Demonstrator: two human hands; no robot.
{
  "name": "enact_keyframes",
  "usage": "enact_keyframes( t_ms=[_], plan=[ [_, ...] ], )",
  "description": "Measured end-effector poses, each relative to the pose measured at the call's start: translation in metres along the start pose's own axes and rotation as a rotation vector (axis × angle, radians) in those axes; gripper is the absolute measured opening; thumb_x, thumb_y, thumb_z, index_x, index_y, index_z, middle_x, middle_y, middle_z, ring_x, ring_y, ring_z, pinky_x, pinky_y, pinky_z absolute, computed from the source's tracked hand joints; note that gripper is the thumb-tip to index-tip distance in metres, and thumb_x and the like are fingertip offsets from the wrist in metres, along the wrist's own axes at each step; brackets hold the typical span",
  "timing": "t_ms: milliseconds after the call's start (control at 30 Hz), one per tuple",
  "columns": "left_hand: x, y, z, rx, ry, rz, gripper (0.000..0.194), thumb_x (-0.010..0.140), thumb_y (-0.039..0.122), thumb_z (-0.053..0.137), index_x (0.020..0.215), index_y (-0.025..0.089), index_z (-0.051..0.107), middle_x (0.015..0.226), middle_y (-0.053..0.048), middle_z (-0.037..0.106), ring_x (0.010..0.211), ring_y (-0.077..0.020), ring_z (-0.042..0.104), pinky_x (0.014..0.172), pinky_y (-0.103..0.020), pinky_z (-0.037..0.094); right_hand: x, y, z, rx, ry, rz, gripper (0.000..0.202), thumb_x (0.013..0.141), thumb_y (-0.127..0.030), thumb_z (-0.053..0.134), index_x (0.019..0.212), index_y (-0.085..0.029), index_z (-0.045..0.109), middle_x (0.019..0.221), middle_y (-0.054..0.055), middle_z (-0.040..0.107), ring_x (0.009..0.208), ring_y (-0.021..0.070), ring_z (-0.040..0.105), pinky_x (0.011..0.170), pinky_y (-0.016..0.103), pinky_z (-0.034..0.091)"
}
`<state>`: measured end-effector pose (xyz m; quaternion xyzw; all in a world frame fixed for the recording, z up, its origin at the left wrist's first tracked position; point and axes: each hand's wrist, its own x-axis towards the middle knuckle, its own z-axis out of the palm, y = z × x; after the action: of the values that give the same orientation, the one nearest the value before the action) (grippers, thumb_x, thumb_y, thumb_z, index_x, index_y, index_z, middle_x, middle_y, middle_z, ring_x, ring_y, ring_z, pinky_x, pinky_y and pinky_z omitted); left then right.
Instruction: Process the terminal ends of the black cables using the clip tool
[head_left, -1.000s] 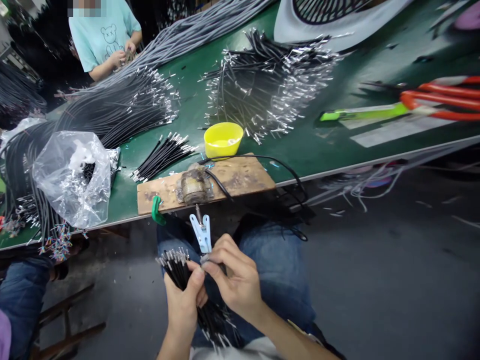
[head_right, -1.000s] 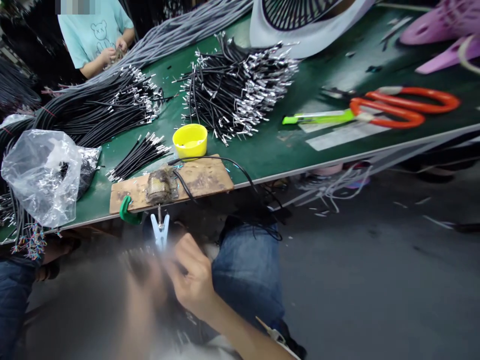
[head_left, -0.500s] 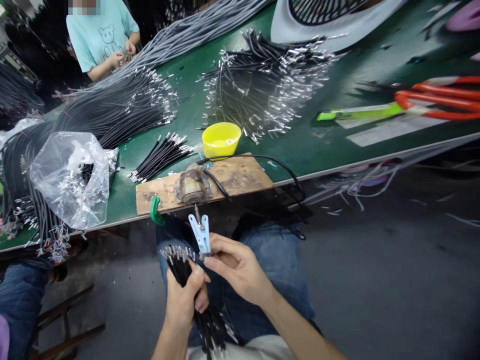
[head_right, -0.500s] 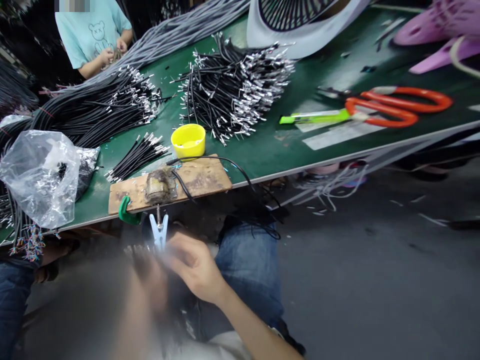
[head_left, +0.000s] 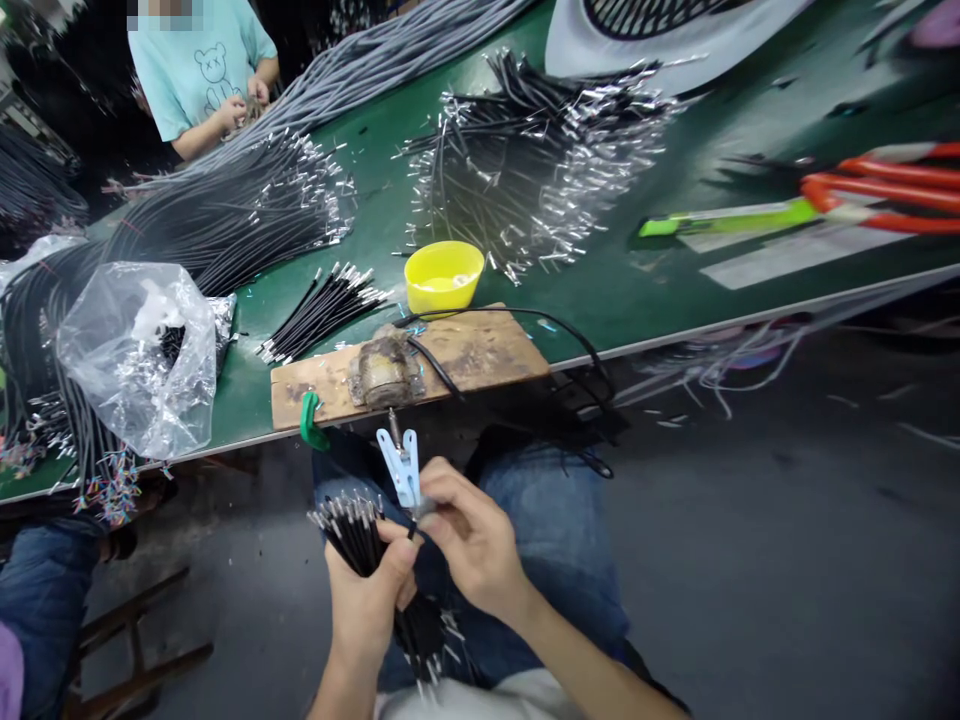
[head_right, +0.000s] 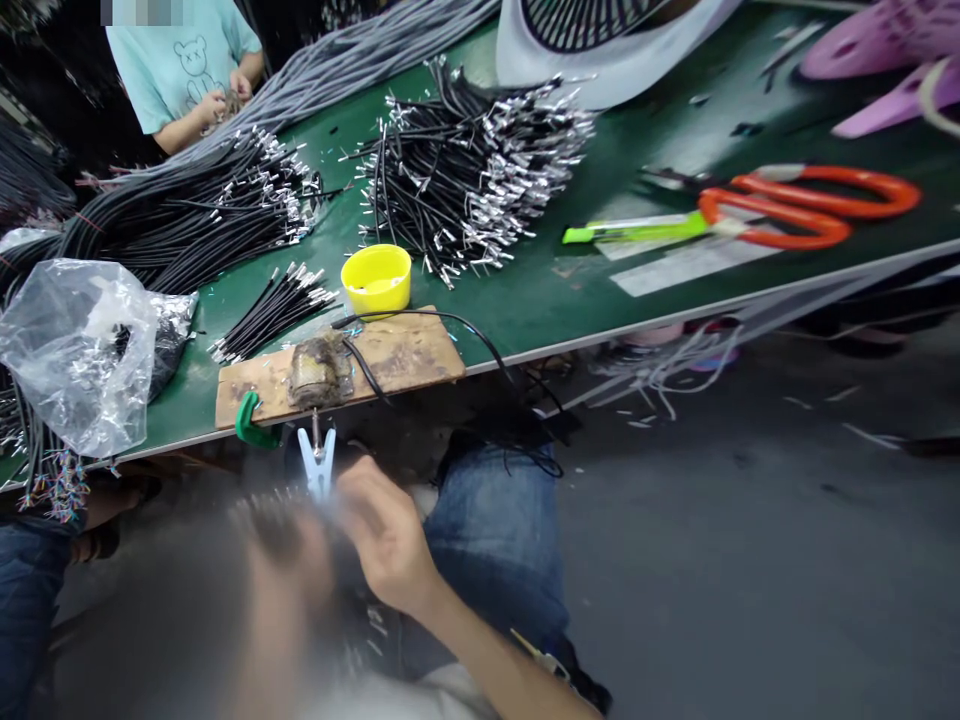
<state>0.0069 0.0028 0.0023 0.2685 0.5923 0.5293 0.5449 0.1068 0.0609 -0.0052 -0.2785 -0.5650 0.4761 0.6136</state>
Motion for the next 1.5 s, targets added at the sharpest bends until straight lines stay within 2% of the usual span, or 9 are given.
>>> enact_keyframes(
  t_ms=[100, 233, 400, 600, 1000, 1100, 1200, 1333, 1500],
  plan=[
    [0.005, 0.006, -0.001, 0.047, 0.005, 0.096, 0.03, 0.064, 0.039, 0.075, 0.058, 0.012, 0.063, 0.047, 0.002, 0.048, 0.043, -0.0059, 0.042, 0.044, -0.02, 0.037, 0.013, -0.003, -0.011, 0.437, -0.297, 0.492, 0.034, 0.081, -0.049, 0.058, 0.077, -0.015, 0.061, 0.064, 0.0, 0.051, 0.057, 0.0112, 0.045, 0.051, 0.023, 0.037],
    [0.009, 0.012, -0.003, 0.11, 0.031, 0.203, 0.019, 0.062, 0.029, 0.077, 0.057, 0.013, 0.069, 0.06, -0.001, 0.057, 0.058, -0.0114, 0.052, 0.06, -0.025, 0.044, 0.036, -0.004, -0.029, 0.517, -0.515, 0.756, 0.038, 0.066, -0.048, 0.074, 0.073, -0.012, 0.066, 0.064, 0.0, 0.055, 0.057, 0.0082, 0.044, 0.051, 0.02, 0.034],
    [0.003, 0.017, -0.006, 0.146, 0.063, 0.277, 0.011, 0.062, 0.025, 0.077, 0.061, 0.015, 0.07, 0.063, -0.001, 0.058, 0.059, -0.0128, 0.053, 0.061, -0.026, 0.044, 0.053, 0.004, -0.02, 0.673, -0.242, 0.791, 0.034, 0.062, -0.046, 0.078, 0.065, -0.013, 0.068, 0.058, -0.003, 0.054, 0.051, 0.0056, 0.042, 0.05, 0.018, 0.035],
    [0.005, 0.025, -0.004, 0.173, 0.107, 0.366, 0.008, 0.063, 0.023, 0.075, 0.061, 0.017, 0.07, 0.066, -0.002, 0.06, 0.065, -0.0147, 0.057, 0.072, -0.029, 0.045, 0.051, 0.008, 0.008, 0.924, -0.092, 0.715, 0.035, 0.063, -0.046, 0.077, 0.077, -0.015, 0.074, 0.067, 0.002, 0.066, 0.062, 0.0095, 0.056, 0.061, 0.02, 0.044],
    [0.006, 0.021, -0.001, 0.14, 0.115, 0.298, 0.013, 0.063, 0.027, 0.075, 0.061, 0.016, 0.069, 0.063, -0.002, 0.06, 0.059, -0.0137, 0.056, 0.062, -0.027, 0.047, 0.036, 0.023, 0.001, 0.976, -0.079, 0.875, 0.04, 0.066, -0.054, 0.072, 0.077, -0.016, 0.073, 0.069, 0.004, 0.067, 0.06, 0.0124, 0.055, 0.058, 0.024, 0.045],
    [0.001, 0.02, -0.004, 0.13, 0.123, 0.258, 0.016, 0.06, 0.03, 0.077, 0.06, 0.016, 0.069, 0.064, -0.002, 0.06, 0.061, -0.0138, 0.058, 0.062, -0.026, 0.048, 0.025, 0.029, -0.011, 0.83, -0.051, 0.819, 0.038, 0.065, -0.052, 0.073, 0.076, -0.016, 0.07, 0.061, 0.002, 0.061, 0.055, 0.0122, 0.051, 0.057, 0.025, 0.043],
    [-0.001, 0.014, -0.004, 0.109, 0.12, 0.159, 0.023, 0.063, 0.037, 0.075, 0.071, 0.016, 0.071, 0.074, -0.004, 0.066, 0.041, -0.0069, 0.051, 0.04, -0.021, 0.04, 0.013, 0.024, -0.022, 0.535, 0.03, 0.696, 0.033, 0.064, -0.047, 0.076, 0.072, -0.016, 0.067, 0.063, 0.001, 0.058, 0.057, 0.0122, 0.049, 0.055, 0.025, 0.041],
    [-0.003, 0.001, -0.003, 0.104, 0.113, 0.015, 0.029, 0.067, 0.041, 0.071, 0.072, 0.013, 0.07, 0.06, -0.003, 0.064, 0.026, -0.0012, 0.033, 0.028, -0.018, 0.022, 0.007, 0.002, -0.024, 0.04, -0.02, 0.318, 0.017, 0.076, -0.031, 0.068, 0.065, -0.019, 0.064, 0.062, 0.001, 0.054, 0.059, 0.0148, 0.048, 0.058, 0.029, 0.041],
    [-0.004, -0.005, -0.009, 0.122, 0.174, -0.039, 0.027, 0.055, 0.031, 0.08, 0.068, 0.013, 0.065, 0.06, -0.003, 0.066, 0.052, -0.0142, 0.059, 0.048, -0.023, 0.047, 0.01, -0.015, -0.013, -0.227, -0.278, 0.025, 0.006, 0.079, -0.018, 0.063, 0.075, -0.019, 0.067, 0.072, 0.004, 0.061, 0.072, 0.0189, 0.052, 0.065, 0.032, 0.044]
  ],
)
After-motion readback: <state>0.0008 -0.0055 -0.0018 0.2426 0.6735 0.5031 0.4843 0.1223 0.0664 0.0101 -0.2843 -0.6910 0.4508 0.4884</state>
